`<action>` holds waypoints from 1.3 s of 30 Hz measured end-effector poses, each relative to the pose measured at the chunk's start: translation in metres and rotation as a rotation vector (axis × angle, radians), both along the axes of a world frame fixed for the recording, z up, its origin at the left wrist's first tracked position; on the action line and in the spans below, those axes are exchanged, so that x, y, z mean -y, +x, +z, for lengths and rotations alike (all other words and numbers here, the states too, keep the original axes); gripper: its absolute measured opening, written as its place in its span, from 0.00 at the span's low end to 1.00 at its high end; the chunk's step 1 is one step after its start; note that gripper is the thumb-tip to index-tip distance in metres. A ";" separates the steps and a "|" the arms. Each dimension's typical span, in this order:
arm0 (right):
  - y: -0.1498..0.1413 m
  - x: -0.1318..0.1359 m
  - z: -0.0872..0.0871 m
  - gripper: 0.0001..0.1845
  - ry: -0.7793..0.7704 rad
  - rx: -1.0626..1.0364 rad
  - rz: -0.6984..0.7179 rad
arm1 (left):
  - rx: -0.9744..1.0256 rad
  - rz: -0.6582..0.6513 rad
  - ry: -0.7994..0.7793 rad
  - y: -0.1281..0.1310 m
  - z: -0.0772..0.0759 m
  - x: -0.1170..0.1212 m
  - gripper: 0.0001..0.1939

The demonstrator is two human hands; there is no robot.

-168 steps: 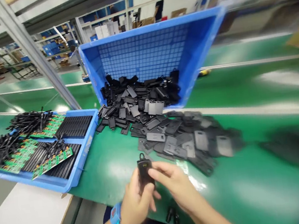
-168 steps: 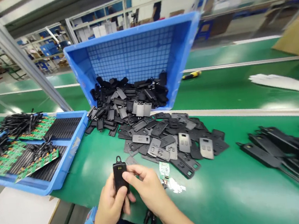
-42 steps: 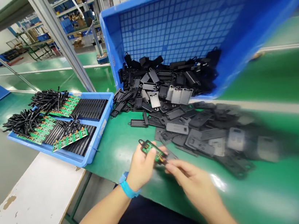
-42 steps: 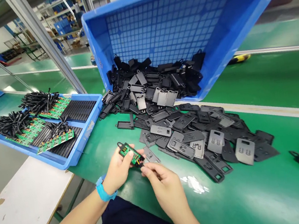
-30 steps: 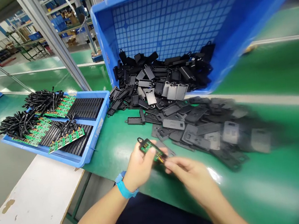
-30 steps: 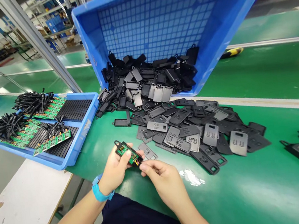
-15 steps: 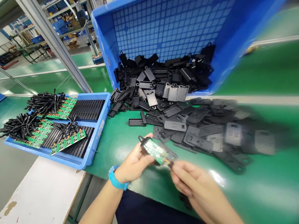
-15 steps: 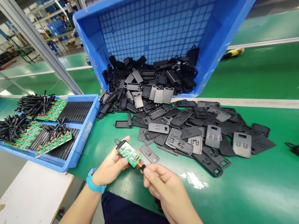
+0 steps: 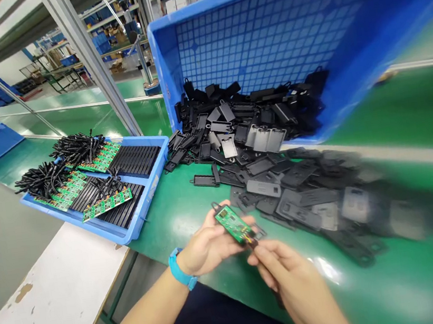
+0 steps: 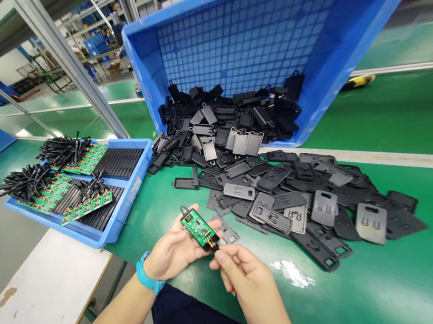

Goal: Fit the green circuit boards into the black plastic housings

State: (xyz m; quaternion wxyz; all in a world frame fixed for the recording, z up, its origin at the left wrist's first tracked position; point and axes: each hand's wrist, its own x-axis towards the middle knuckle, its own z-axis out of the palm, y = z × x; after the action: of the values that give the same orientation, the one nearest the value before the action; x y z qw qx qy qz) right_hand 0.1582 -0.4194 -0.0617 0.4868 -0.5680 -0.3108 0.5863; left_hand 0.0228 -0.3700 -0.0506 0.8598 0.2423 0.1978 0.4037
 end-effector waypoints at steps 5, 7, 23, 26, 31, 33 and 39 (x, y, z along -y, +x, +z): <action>0.004 -0.001 -0.005 0.16 -0.022 -0.003 0.066 | -0.110 0.095 0.027 0.005 -0.002 0.004 0.26; 0.004 -0.001 -0.006 0.16 -0.030 -0.004 0.069 | -0.170 0.142 0.050 0.008 -0.002 0.005 0.25; -0.002 -0.002 -0.003 0.15 -0.041 0.128 0.069 | -0.463 0.386 0.094 0.021 -0.010 0.011 0.19; 0.002 -0.004 -0.004 0.13 -0.002 0.208 0.081 | -0.489 0.385 0.103 0.021 -0.006 0.014 0.19; 0.002 -0.006 -0.008 0.12 0.019 0.263 0.081 | -0.575 0.394 0.180 0.018 -0.003 0.021 0.16; -0.002 -0.005 -0.011 0.12 0.004 0.269 0.104 | -0.651 0.422 0.232 0.018 -0.005 0.026 0.15; -0.006 -0.008 -0.022 0.11 0.215 0.400 0.312 | -0.788 0.517 0.192 0.007 -0.005 0.032 0.11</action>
State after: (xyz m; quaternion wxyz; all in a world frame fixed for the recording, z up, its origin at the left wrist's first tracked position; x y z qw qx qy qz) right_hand 0.1525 -0.4112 -0.0841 0.3773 -0.5628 -0.5449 0.4939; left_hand 0.0293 -0.4022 -0.0559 0.5646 0.3983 0.5239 0.4981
